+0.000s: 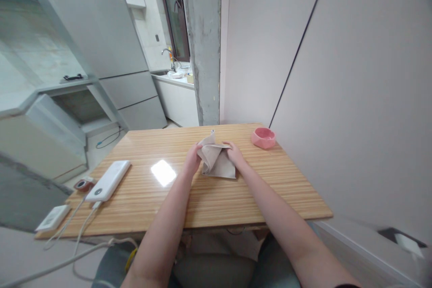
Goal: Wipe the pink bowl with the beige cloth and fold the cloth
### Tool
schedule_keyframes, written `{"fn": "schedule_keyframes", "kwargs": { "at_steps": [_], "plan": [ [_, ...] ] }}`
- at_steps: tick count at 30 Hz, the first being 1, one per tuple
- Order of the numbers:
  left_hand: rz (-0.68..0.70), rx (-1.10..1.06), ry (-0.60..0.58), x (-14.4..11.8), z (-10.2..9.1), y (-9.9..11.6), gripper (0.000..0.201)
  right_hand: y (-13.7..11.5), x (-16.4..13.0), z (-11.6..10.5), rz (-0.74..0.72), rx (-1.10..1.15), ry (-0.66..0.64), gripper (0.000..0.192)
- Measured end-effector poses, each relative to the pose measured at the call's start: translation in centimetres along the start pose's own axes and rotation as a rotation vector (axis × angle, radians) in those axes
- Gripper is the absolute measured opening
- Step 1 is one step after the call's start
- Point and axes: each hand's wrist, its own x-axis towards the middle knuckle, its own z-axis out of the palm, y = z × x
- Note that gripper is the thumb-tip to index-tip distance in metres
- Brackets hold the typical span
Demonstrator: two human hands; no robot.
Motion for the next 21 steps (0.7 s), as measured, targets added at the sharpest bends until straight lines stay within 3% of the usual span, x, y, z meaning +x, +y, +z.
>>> {"fn": "schedule_keyframes", "kwargs": {
  "at_steps": [3, 7, 11, 13, 18, 21],
  "plan": [
    [0.066, 0.023, 0.192, 0.6, -0.9, 0.7, 0.017, 1.1, 1.3, -1.2, 0.112, 0.044, 0.13, 0.036],
    [0.194, 0.505, 0.458, 1.1, -3.1, 1.7, 0.01, 1.5, 2.1, -3.7, 0.16, -0.009, 0.266, 0.046],
    [0.142, 0.906, 0.501, 0.9, -4.8, 2.1, 0.026, 0.3, 1.4, -4.7, -0.019, -0.284, 0.401, 0.041],
    [0.098, 1.01, 0.481, 0.9, -5.3, 2.0, 0.028, -0.6, 0.6, -4.2, -0.122, -0.342, 0.312, 0.041],
    [0.048, 1.106, 0.439, 1.0, -5.9, 1.5, 0.026, -2.3, -1.5, -2.2, -0.359, -0.434, -0.142, 0.053],
    [0.049, 1.065, 0.46, 1.1, -6.0, 1.5, 0.023, -2.1, -1.7, -1.9, -0.367, -0.568, -0.228, 0.054]
  ]
}}
